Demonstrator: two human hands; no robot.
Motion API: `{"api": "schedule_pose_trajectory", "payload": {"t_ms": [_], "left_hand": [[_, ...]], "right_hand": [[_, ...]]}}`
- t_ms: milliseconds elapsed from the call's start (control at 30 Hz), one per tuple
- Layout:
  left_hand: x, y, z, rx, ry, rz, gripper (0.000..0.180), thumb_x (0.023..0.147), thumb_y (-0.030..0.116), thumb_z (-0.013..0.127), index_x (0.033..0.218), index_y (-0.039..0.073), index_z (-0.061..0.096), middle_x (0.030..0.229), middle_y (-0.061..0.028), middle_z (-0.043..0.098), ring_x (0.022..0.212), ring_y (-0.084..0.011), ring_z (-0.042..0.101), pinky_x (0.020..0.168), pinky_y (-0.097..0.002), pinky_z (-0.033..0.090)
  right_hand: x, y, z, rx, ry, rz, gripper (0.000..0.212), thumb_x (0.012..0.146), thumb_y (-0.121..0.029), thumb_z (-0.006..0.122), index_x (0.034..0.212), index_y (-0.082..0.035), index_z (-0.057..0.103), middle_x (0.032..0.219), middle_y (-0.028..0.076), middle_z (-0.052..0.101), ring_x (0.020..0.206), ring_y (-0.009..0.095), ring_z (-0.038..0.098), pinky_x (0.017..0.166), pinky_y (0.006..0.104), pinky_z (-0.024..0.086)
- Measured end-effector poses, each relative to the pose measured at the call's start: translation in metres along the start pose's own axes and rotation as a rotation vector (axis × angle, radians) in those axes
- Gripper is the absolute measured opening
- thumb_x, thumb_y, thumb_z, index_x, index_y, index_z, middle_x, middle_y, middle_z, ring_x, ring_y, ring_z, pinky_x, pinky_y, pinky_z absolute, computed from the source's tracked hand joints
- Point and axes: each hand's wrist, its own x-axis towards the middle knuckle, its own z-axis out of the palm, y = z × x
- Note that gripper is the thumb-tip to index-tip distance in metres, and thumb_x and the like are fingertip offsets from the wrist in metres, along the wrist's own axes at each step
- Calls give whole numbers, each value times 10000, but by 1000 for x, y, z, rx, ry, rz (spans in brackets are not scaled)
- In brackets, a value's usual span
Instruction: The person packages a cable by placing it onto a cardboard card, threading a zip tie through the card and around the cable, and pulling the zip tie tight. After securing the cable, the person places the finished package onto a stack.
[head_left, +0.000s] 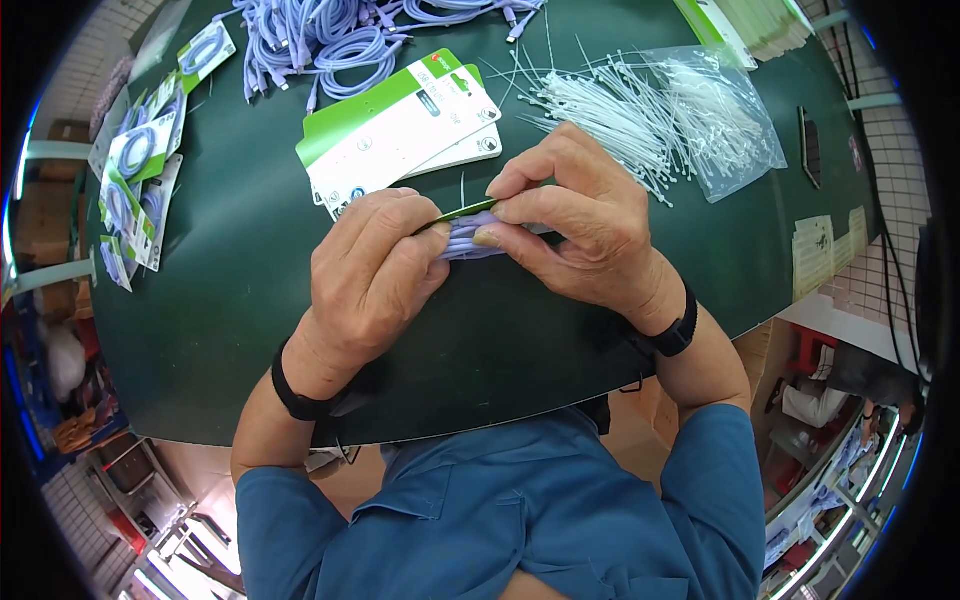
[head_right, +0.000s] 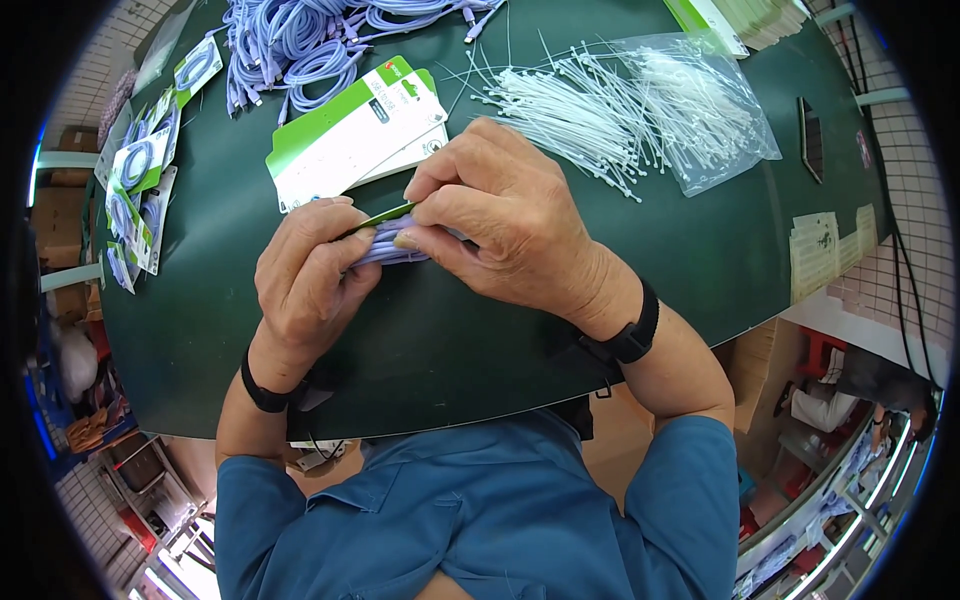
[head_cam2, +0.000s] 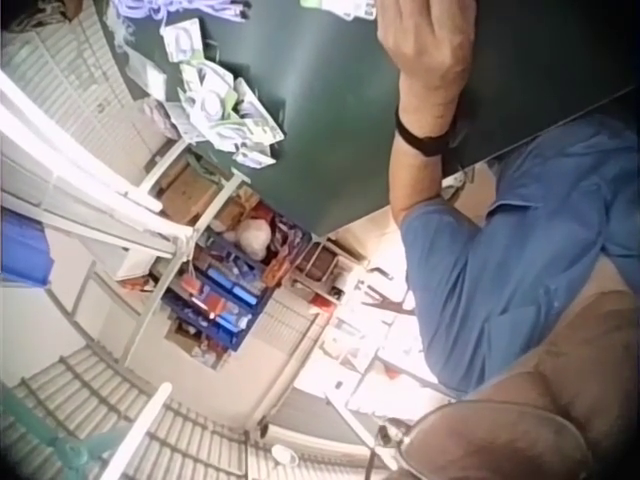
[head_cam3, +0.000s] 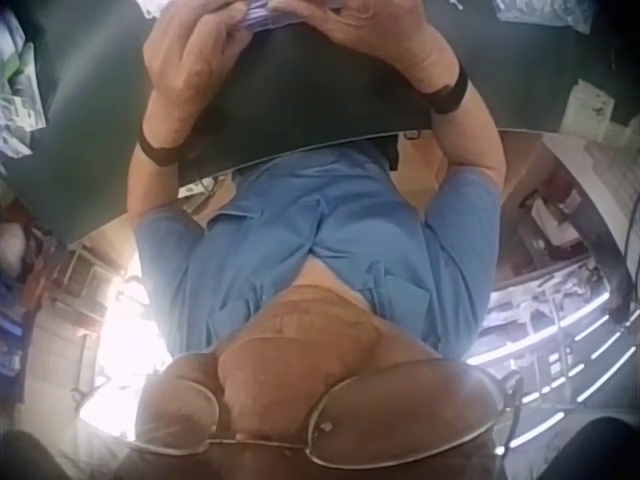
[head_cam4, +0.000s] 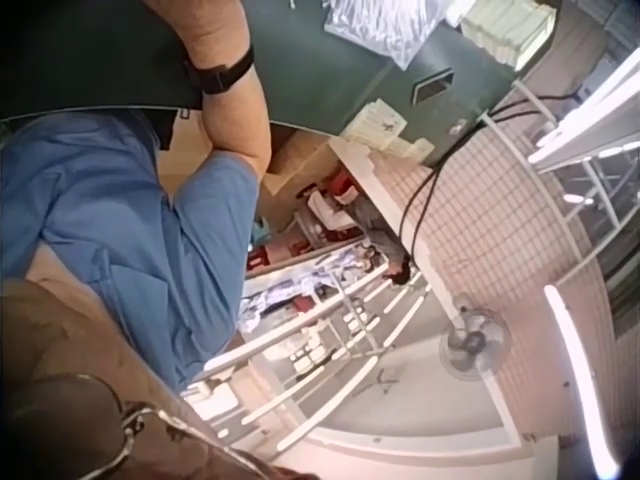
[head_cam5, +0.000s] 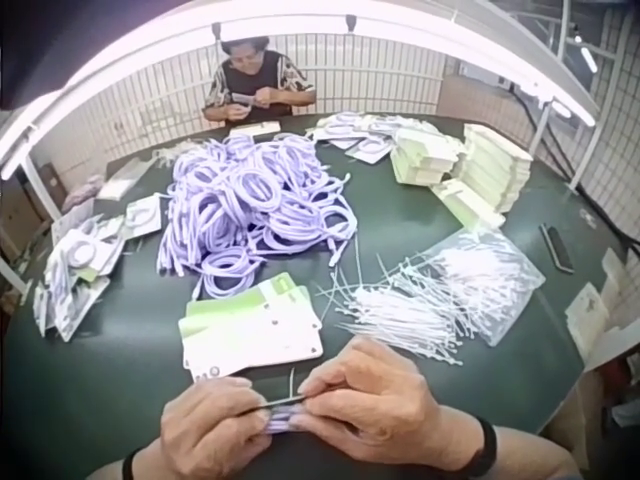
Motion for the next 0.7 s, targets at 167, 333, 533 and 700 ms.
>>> {"api": "schedule_pose_trajectory", "payload": {"t_ms": [167,333,533,700], "left_hand": [[-1,1,-2,5,-27,-36,295,667,-8,792,933,-1,667,948,-128,664,831,-289,695,716,-381,575],[0,-1,0,-3,-15,-30,311,655,-17,796,939,5,672,952,-126,670,818,-283,698,696,-370,575],[2,7,-3,0,-19,-28,309,655,-50,782,938,2,667,942,-129,672,788,-286,695,665,-361,570],[0,5,-1,14,-13,-24,308,651,-68,775,928,-1,659,929,-128,674,782,-285,694,659,-363,568]], "right_hand": [[1,0,-2,17,-22,34,247,695,-33,889,811,-62,673,940,56,698,778,207,624,647,304,501],[2,0,-3,16,-14,41,245,700,-36,889,815,-64,674,935,56,696,777,203,624,652,303,504],[11,1,-21,69,81,93,213,741,-53,870,889,-49,717,914,68,702,734,213,629,658,301,512],[10,31,-59,-13,189,515,174,766,-65,844,899,-23,740,846,78,698,707,225,638,651,293,518]]}}
